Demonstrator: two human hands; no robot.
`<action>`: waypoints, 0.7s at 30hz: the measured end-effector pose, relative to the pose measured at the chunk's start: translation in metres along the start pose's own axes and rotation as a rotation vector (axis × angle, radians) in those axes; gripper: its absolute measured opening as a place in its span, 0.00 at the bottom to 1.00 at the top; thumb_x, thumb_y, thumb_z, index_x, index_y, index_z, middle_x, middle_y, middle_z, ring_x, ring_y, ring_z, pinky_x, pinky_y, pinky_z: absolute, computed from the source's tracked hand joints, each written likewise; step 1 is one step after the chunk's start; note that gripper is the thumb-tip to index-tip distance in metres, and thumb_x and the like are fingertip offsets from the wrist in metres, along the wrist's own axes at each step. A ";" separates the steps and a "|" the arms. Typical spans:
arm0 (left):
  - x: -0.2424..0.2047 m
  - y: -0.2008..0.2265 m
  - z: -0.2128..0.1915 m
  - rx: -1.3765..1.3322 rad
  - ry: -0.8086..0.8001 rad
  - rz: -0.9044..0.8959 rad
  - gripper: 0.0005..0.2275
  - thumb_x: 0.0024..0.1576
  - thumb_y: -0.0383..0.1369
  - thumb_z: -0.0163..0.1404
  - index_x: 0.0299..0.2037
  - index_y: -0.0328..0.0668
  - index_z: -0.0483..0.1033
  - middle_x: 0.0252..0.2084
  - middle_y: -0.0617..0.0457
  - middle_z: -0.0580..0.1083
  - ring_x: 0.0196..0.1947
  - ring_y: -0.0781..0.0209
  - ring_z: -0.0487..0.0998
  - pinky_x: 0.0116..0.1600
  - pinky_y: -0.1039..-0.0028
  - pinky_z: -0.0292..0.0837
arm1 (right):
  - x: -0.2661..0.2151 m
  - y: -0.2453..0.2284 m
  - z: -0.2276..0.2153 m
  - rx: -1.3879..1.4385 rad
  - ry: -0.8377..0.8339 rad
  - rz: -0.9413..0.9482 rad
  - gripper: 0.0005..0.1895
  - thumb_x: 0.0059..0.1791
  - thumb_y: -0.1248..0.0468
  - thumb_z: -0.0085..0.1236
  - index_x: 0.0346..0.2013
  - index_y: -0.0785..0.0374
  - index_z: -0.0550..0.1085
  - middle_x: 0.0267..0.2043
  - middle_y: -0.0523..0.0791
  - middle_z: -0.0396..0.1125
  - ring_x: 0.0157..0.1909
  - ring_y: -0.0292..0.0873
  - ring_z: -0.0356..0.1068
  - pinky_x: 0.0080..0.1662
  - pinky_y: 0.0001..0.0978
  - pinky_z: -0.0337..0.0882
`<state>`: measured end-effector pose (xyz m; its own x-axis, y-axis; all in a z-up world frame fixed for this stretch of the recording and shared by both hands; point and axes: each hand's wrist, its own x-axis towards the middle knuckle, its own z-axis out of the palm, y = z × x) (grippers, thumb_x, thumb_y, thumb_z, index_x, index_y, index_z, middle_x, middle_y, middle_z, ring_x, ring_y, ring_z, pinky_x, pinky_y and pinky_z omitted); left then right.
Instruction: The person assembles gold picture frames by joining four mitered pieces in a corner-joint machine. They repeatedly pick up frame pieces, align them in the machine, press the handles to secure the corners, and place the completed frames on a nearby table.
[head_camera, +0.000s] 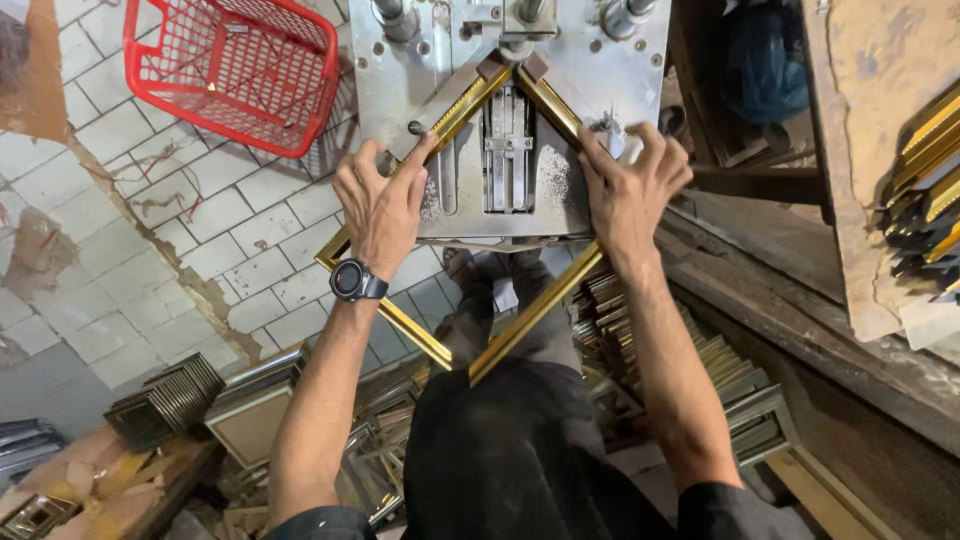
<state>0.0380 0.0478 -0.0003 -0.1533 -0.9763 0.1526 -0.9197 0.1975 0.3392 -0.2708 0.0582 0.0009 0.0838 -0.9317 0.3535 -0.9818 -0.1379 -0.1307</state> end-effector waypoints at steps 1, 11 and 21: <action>0.007 0.000 0.001 0.000 0.011 0.014 0.19 0.66 0.38 0.54 0.67 0.73 0.72 0.59 0.45 0.61 0.57 0.44 0.60 0.60 0.53 0.60 | 0.011 0.000 0.007 0.046 -0.017 -0.001 0.17 0.55 0.53 0.64 0.59 0.39 0.76 0.58 0.47 0.61 0.57 0.50 0.56 0.55 0.45 0.56; 0.056 0.024 0.035 -0.004 0.185 0.020 0.16 0.61 0.44 0.62 0.59 0.66 0.79 0.42 0.60 0.69 0.46 0.55 0.66 0.49 0.60 0.60 | 0.026 -0.003 0.021 -0.052 -0.264 -0.078 0.33 0.55 0.70 0.58 0.75 0.43 0.67 0.58 0.46 0.61 0.60 0.49 0.57 0.59 0.47 0.60; 0.055 0.022 0.033 -0.023 0.169 0.045 0.16 0.62 0.42 0.63 0.59 0.67 0.79 0.39 0.61 0.67 0.41 0.56 0.63 0.48 0.61 0.60 | 0.021 0.004 0.032 -0.096 -0.276 -0.086 0.33 0.55 0.68 0.57 0.75 0.43 0.67 0.55 0.52 0.61 0.54 0.50 0.56 0.54 0.50 0.59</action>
<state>-0.0024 -0.0045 -0.0155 -0.1293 -0.9382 0.3210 -0.9045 0.2443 0.3497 -0.2679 0.0271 -0.0214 0.1975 -0.9759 0.0926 -0.9796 -0.2000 -0.0182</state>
